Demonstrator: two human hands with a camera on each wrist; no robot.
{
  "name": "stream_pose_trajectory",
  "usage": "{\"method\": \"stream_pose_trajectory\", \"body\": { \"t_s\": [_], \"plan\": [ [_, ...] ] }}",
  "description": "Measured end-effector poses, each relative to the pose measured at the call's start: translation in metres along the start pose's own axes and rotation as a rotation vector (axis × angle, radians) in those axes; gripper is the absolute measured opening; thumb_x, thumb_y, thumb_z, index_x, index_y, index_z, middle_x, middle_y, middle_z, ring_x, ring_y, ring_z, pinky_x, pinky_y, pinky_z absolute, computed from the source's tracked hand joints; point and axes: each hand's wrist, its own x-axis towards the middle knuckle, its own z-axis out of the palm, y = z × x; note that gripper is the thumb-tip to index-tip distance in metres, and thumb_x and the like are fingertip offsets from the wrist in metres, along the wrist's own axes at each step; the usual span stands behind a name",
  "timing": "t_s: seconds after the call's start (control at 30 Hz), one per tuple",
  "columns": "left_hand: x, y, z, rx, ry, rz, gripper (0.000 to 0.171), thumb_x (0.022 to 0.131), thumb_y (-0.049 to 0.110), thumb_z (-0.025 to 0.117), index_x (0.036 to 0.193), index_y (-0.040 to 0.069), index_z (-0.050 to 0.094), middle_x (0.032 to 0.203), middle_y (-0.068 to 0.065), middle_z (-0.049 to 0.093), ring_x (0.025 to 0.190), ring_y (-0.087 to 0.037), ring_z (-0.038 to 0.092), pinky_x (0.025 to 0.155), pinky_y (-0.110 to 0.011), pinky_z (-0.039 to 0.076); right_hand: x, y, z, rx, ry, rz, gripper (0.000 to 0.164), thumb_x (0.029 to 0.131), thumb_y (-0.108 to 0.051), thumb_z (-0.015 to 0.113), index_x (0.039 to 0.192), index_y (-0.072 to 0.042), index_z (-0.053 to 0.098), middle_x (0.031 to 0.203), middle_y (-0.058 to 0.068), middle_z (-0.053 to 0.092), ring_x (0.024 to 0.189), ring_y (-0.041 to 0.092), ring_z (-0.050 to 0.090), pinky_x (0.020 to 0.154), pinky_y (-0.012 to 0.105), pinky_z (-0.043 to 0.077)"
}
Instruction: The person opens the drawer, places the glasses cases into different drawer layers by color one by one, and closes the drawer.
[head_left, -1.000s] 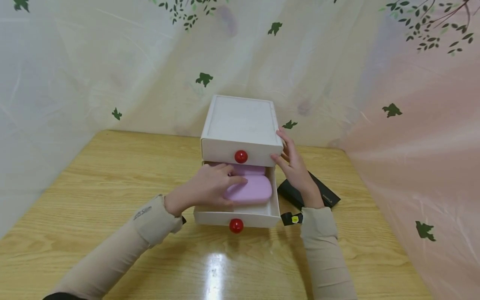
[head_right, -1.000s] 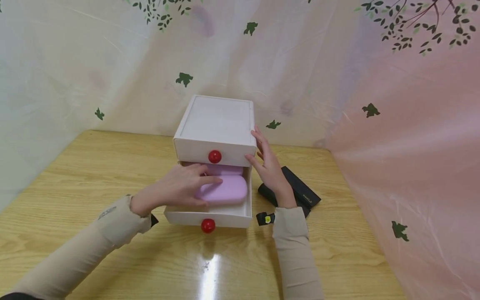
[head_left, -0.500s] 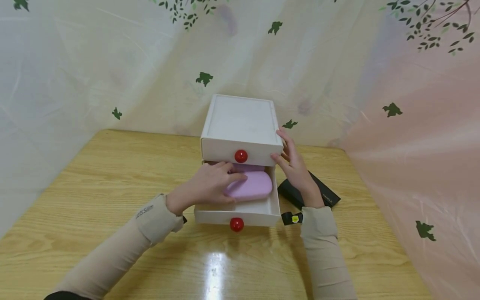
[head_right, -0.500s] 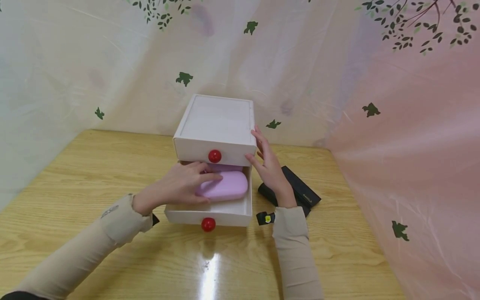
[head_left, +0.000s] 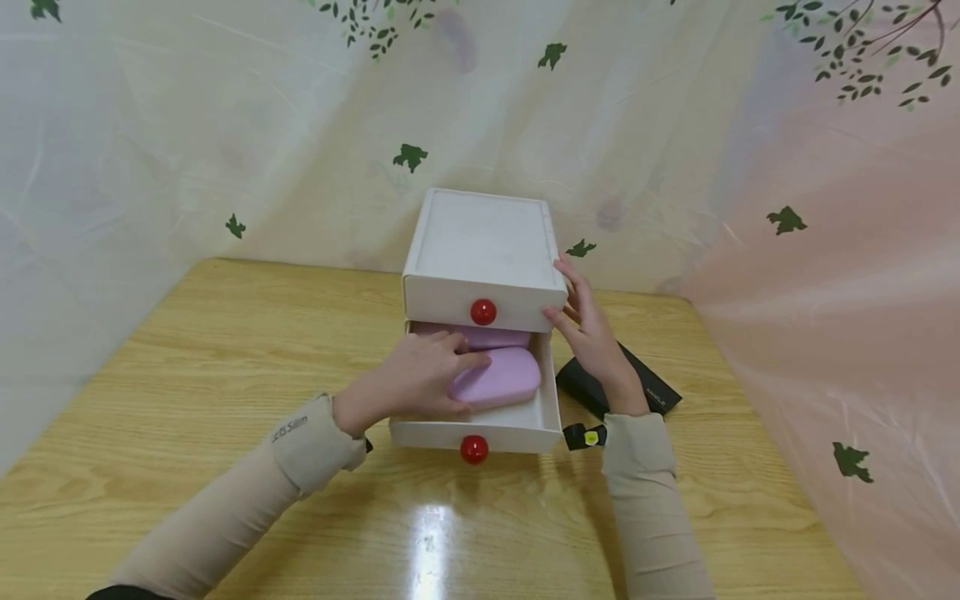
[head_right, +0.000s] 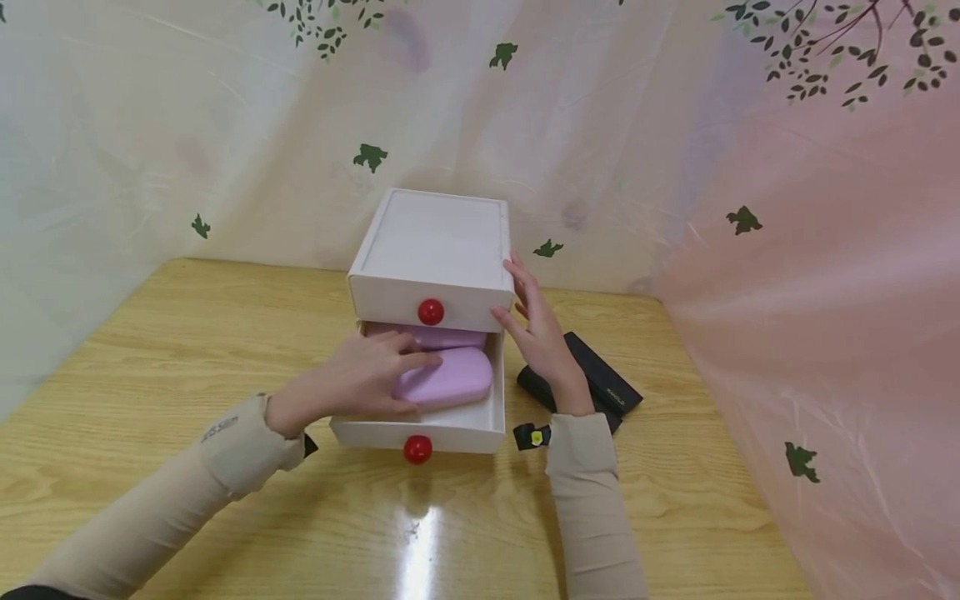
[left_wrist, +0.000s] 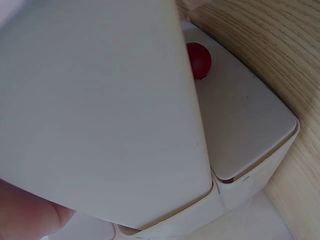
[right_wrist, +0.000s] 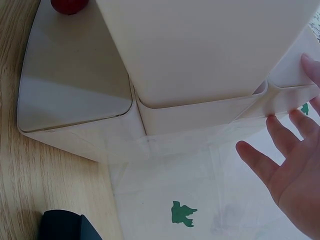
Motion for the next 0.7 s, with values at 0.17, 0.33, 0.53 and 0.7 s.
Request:
{"method": "stream_pose_trajectory", "body": {
  "t_s": [0.17,0.33,0.53,0.7],
  "plan": [
    [-0.0003,0.0016,0.0011,-0.019,-0.016,-0.022,0.063,0.071,0.051,0.079,0.126,0.023,0.064,0.107,-0.004,0.064,0.089,-0.017,0.058,0.06,-0.029,0.045,0.0001,0.0006,0.0001,-0.001,-0.003,0.0,0.062,0.099,-0.009,0.051,0.153,-0.02,0.022,0.165,-0.005,0.005,0.15,0.033,0.015,0.114,0.067,0.023],
    [-0.0016,0.0029,0.002,-0.022,-0.01,-0.025,0.066,0.071,0.053,0.08,0.127,0.022,0.064,0.109,-0.004,0.065,0.089,-0.017,0.059,0.061,-0.029,0.045,0.0004,0.0006,0.0003,0.001,-0.004,0.003,0.062,0.099,-0.008,0.051,0.153,-0.02,0.022,0.165,-0.003,0.005,0.15,0.033,0.015,0.114,0.067,0.024],
    [-0.0025,0.0039,0.0034,-0.006,0.014,-0.022,0.069,0.069,0.056,0.08,0.126,0.022,0.064,0.108,-0.004,0.064,0.085,-0.016,0.059,0.057,-0.027,0.043,0.0,0.0002,0.0005,0.007,-0.003,0.004,0.063,0.099,-0.007,0.05,0.153,-0.02,0.021,0.165,-0.006,0.004,0.15,0.033,0.016,0.113,0.066,0.027],
    [-0.0028,0.0048,0.0027,-0.02,-0.011,-0.037,0.071,0.069,0.057,0.08,0.129,0.022,0.063,0.108,-0.005,0.063,0.082,-0.016,0.057,0.055,-0.026,0.042,-0.0007,0.0,0.0005,0.009,-0.001,0.01,0.063,0.099,-0.007,0.05,0.153,-0.021,0.021,0.165,-0.007,0.004,0.15,0.033,0.016,0.114,0.066,0.026]
  ]
}}
